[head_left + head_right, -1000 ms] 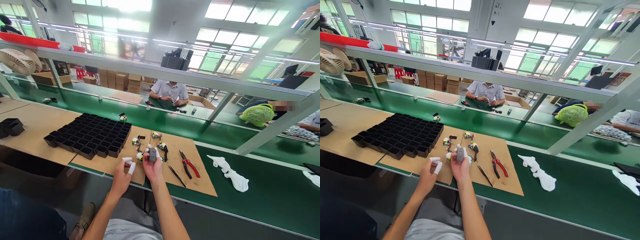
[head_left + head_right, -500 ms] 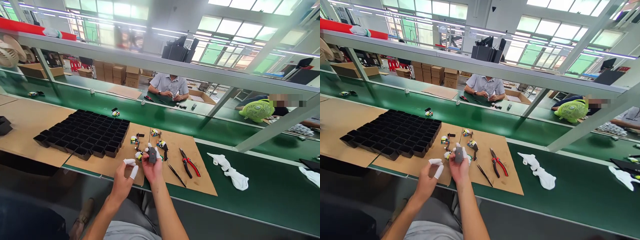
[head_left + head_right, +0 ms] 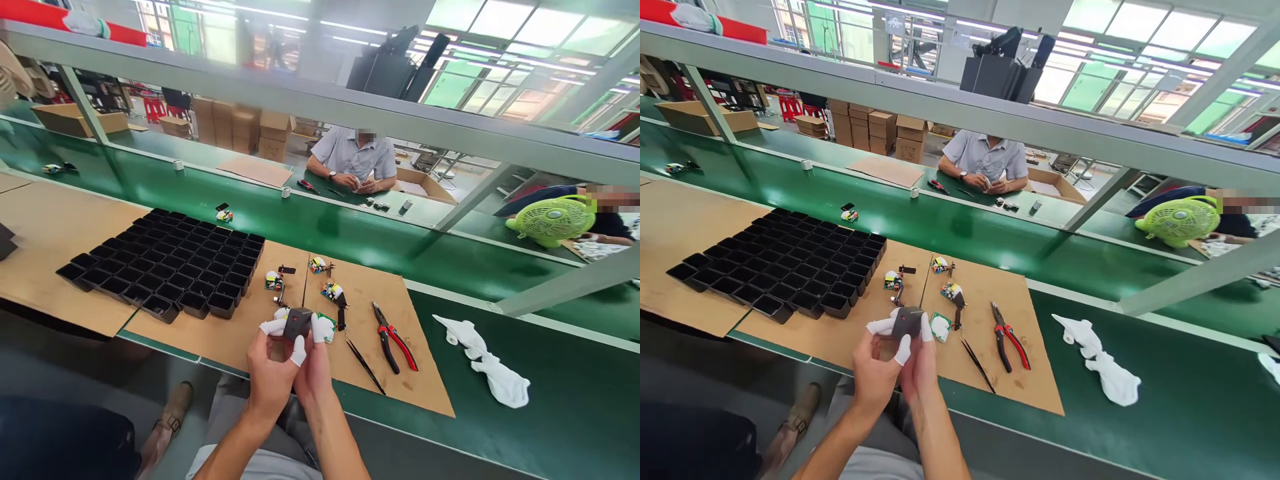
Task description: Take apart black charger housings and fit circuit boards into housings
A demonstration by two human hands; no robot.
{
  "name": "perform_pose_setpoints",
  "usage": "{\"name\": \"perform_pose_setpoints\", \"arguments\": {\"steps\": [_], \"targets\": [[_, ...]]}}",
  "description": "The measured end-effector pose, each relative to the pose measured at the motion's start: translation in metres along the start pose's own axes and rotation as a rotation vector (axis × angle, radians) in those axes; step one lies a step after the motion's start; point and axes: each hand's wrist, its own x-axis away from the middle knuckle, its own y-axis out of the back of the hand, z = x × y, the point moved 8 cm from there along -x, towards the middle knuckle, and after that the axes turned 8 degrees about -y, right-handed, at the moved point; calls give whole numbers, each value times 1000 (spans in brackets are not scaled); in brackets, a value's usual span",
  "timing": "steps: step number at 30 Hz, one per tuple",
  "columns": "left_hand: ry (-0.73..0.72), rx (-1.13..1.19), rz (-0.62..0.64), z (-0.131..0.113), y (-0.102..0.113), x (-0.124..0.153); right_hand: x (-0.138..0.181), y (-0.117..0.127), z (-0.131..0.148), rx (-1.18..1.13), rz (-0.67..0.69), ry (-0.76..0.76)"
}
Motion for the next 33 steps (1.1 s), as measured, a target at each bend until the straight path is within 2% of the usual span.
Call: {"name": "perform_pose_setpoints", "arguments": {"steps": [4,8,12,16,20,24,26,28,33], "targets": [[68,39,-67,14,18,10,21,9,0,187,-115,185],[97,-1,-52,23,42,11,31,16,15,501,-202,400],[67,-85,3,25,69,-3,40,8,25,880,-116,588],[17,-118,112,24,80,-20,51,-8,26,1130,-15,751],[-10,-134,158,25,83,-27,63,-30,41,1258,50,893],[-28,-156,119,27,87,-24,85,-49,71,1267,-6,1074],[-32,-165,96,28,89,-22,90,-51,70,1277,-39,1111],[-32,-175,72,28,91,-21,86,-48,55,1317,-35,1082],[-41,-216,70,28,88,-20,69,-21,13,1379,-42,965]]}}
